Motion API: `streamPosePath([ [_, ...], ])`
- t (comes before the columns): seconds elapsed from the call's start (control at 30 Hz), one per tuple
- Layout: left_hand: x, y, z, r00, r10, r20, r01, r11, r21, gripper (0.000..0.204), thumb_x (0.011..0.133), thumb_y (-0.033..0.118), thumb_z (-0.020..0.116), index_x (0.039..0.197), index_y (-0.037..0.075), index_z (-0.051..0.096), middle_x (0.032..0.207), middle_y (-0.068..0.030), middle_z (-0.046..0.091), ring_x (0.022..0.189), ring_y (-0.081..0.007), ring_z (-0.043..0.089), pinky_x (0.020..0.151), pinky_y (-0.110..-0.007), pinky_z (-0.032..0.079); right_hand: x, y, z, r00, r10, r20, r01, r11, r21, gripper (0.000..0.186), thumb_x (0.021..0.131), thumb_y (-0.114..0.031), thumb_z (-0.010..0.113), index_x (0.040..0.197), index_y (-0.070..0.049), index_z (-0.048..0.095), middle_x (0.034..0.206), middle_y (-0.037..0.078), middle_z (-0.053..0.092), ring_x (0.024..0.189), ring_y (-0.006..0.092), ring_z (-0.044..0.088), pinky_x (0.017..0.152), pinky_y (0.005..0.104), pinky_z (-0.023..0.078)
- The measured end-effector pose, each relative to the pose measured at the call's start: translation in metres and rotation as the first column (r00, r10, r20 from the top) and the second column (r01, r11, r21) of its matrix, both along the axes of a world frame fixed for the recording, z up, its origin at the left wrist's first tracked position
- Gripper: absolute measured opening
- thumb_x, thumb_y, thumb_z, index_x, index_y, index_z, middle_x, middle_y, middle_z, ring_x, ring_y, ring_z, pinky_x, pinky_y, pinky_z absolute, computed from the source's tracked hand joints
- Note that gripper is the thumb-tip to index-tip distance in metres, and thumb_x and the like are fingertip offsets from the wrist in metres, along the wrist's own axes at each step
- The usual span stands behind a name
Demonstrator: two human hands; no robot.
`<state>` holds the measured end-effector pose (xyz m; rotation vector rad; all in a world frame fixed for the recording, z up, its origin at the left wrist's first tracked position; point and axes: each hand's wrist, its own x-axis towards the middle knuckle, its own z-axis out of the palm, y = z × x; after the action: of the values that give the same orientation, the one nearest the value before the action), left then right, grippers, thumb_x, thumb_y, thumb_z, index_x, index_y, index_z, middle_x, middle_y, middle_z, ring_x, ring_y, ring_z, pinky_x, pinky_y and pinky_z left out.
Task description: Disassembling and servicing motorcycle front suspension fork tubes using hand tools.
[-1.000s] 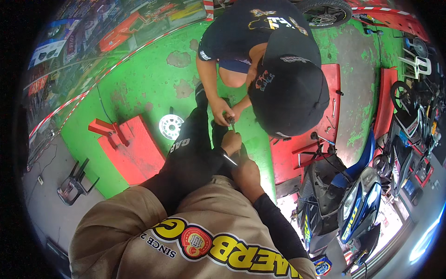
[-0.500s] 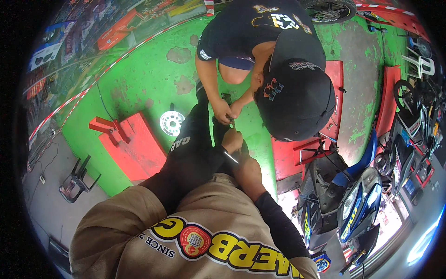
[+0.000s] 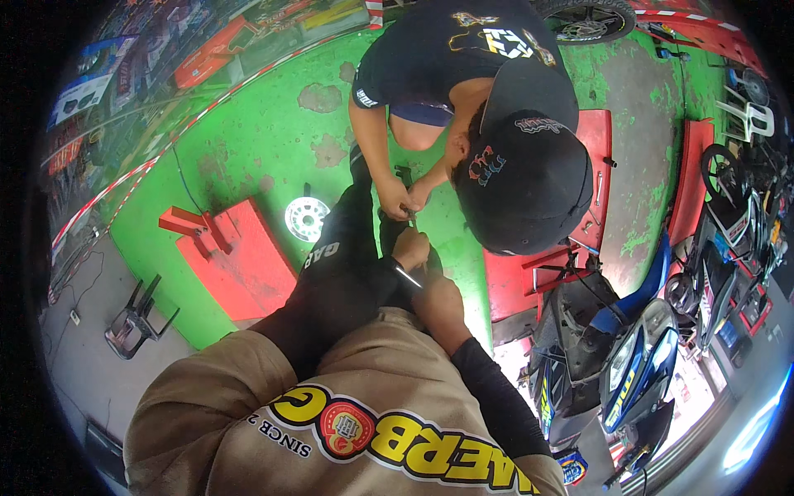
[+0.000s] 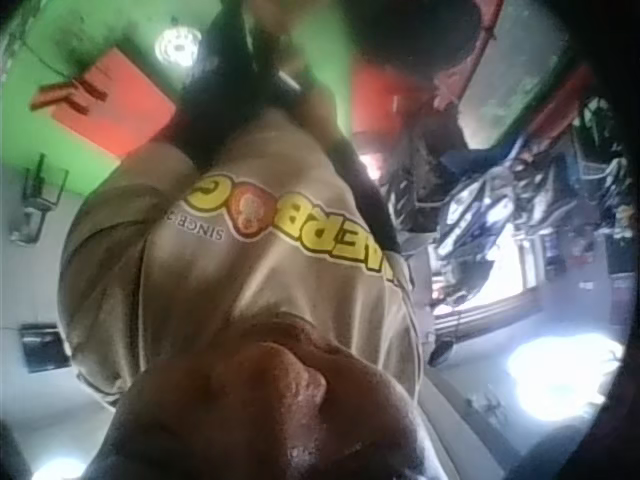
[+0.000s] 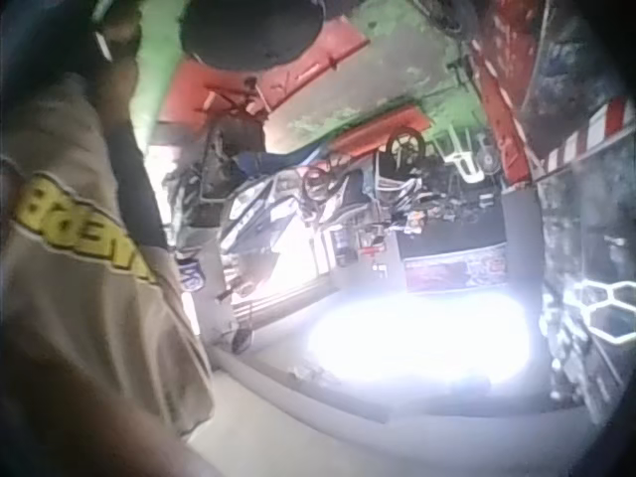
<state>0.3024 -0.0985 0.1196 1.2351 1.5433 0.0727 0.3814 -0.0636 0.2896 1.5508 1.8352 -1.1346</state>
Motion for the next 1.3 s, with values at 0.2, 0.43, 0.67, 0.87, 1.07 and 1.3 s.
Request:
streamPosePath([
  [0.2, 0.0, -0.004, -0.004, 0.997, -0.063, -0.052, 0.068, 0.994, 0.09, 0.015, 0.07, 0.018, 0.065, 0.068, 0.005, 0.073, 0.071, -0.0166, 0.069, 0.071, -0.0345, 0.069, 0.064, -0.045, 0.056, -0.001, 0.0, 0.0, 0.999, 0.027, -0.038, -0.026, 0.999, 0.022, 0.019, 0.084, -0.013, 0.058, 0.09, 0.003, 0.066, 0.083, 0.031, 0.066, 0.08, 0.0476, 0.066, 0.073, 0.0554, 0.05],
  [0.43, 0.001, -0.003, -0.006, 1.0, -0.028, 0.005, 0.027, 0.997, 0.07, 0.014, 0.068, 0.018, 0.067, 0.066, 0.005, 0.073, 0.069, -0.0164, 0.069, 0.069, -0.0341, 0.069, 0.064, -0.044, 0.056, 0.003, -0.003, -0.003, 0.998, 0.018, -0.053, -0.016, 0.999, 0.033, 0.018, 0.084, -0.012, 0.058, 0.09, 0.003, 0.066, 0.082, 0.031, 0.066, 0.08, 0.0474, 0.066, 0.073, 0.0553, 0.051],
  [0.67, 0.004, -0.012, -0.017, 0.999, 0.039, 0.023, -0.042, 0.994, 0.098, 0.01, 0.064, 0.016, 0.069, 0.064, 0.006, 0.073, 0.068, -0.0162, 0.068, 0.068, -0.0341, 0.069, 0.064, -0.045, 0.056, -0.003, -0.002, 0.001, 1.0, 0.002, -0.031, -0.001, 1.0, 0.031, 0.017, 0.086, -0.013, 0.059, 0.087, 0.003, 0.064, 0.082, 0.031, 0.065, 0.078, 0.0481, 0.065, 0.07, 0.0564, 0.05],
  [0.87, 0.002, -0.004, -0.006, 1.0, 0.013, 0.022, -0.014, 0.999, 0.043, 0.01, 0.064, 0.015, 0.069, 0.064, 0.005, 0.072, 0.068, -0.0165, 0.068, 0.068, -0.0344, 0.068, 0.065, -0.045, 0.056, 0.001, -0.005, -0.005, 1.0, -0.005, -0.024, 0.006, 1.0, 0.027, 0.018, 0.086, -0.013, 0.059, 0.087, 0.004, 0.064, 0.081, 0.031, 0.064, 0.078, 0.0487, 0.064, 0.069, 0.0571, 0.049],
  [1.07, 0.003, -0.012, -0.017, 0.999, 0.028, 0.044, -0.03, 0.998, 0.052, 0.012, 0.066, 0.016, 0.069, 0.065, 0.005, 0.072, 0.068, -0.0166, 0.068, 0.069, -0.034, 0.068, 0.065, -0.045, 0.056, -0.005, -0.001, -0.001, 1.0, -0.016, 0.018, 0.016, 1.0, -0.012, 0.017, 0.085, -0.011, 0.058, 0.089, 0.005, 0.064, 0.082, 0.032, 0.064, 0.078, 0.0488, 0.064, 0.071, 0.0568, 0.049],
  [1.3, 0.002, -0.008, -0.013, 1.0, -0.02, 0.002, 0.02, 1.0, 0.018, 0.012, 0.069, 0.016, 0.068, 0.065, 0.006, 0.072, 0.068, -0.0155, 0.068, 0.068, -0.0331, 0.068, 0.065, -0.044, 0.055, -0.001, -0.008, -0.009, 1.0, -0.014, 0.009, 0.014, 1.0, 0.016, 0.017, 0.083, -0.011, 0.059, 0.089, 0.004, 0.064, 0.083, 0.031, 0.065, 0.079, 0.0481, 0.065, 0.071, 0.056, 0.05],
])
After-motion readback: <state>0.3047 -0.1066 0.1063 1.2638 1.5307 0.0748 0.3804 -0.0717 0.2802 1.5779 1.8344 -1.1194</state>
